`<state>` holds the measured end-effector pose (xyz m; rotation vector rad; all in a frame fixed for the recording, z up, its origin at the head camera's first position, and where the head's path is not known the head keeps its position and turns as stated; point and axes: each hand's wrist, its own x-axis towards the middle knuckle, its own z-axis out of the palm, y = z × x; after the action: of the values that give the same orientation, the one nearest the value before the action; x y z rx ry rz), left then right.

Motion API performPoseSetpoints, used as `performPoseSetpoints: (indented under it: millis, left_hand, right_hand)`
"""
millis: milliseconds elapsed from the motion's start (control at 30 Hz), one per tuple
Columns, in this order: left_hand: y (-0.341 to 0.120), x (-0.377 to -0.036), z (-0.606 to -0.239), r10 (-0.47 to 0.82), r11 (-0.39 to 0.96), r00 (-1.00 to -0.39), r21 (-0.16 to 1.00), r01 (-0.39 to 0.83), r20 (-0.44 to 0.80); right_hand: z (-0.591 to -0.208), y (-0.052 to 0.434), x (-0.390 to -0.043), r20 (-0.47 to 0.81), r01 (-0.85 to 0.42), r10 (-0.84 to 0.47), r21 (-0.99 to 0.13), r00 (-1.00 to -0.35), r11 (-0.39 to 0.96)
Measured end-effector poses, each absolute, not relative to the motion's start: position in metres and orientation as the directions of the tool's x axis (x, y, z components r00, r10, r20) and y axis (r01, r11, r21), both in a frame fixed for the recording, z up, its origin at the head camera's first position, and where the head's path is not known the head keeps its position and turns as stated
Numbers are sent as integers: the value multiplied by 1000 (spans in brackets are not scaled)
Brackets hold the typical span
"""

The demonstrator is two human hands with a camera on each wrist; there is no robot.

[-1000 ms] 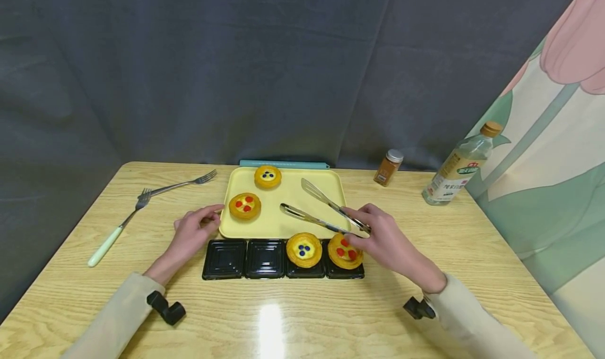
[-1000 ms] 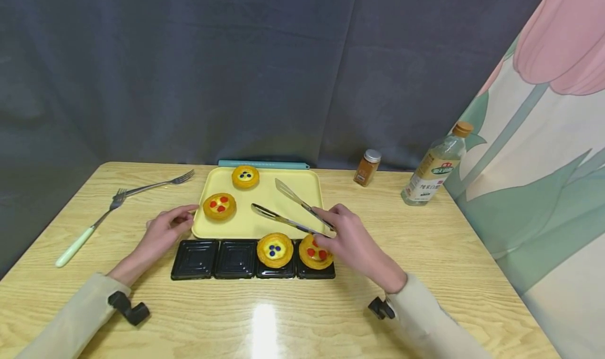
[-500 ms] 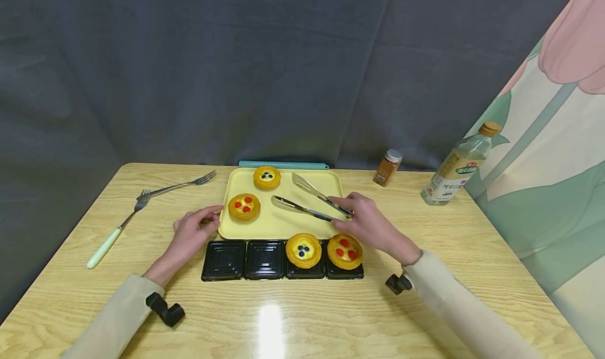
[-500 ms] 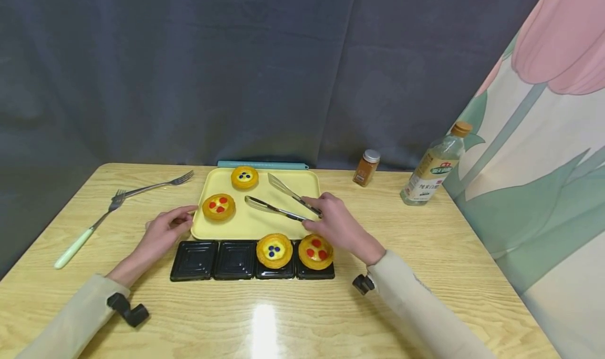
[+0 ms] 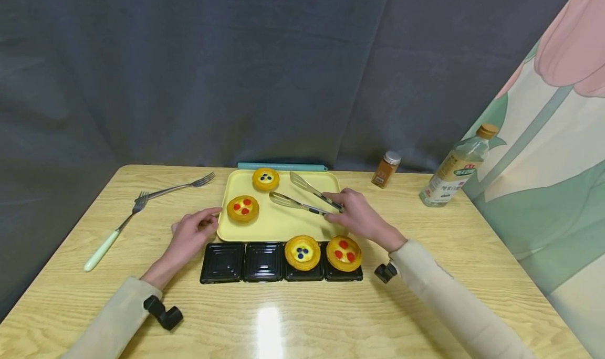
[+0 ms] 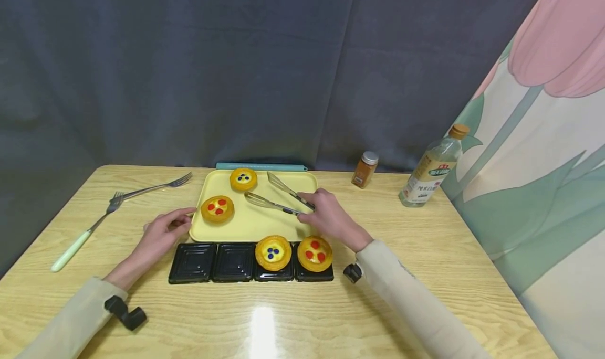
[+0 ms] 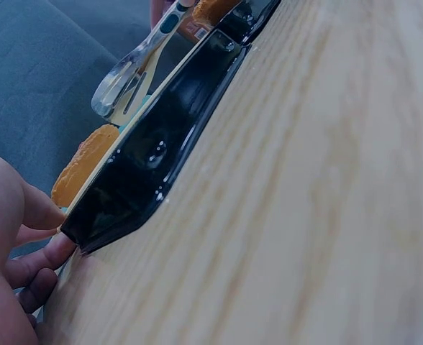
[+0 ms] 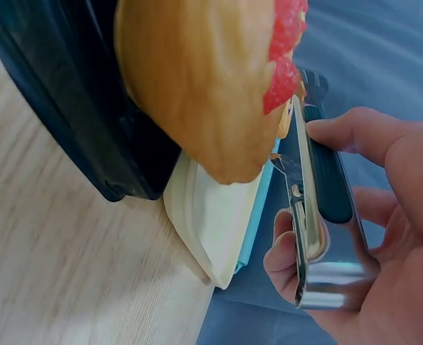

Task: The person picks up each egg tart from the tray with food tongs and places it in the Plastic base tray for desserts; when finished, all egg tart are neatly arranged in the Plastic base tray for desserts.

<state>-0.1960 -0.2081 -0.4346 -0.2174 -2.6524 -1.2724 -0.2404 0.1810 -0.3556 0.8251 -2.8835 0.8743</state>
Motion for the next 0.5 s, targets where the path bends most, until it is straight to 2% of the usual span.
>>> performPoseSetpoints:
  millis: [500]
  left_hand:
    - [-208, -195, -434, 45, 618, -973, 759, 204, 225]
  right_hand:
    - [-350, 166, -260, 196, -564, -537, -432, -821, 704]
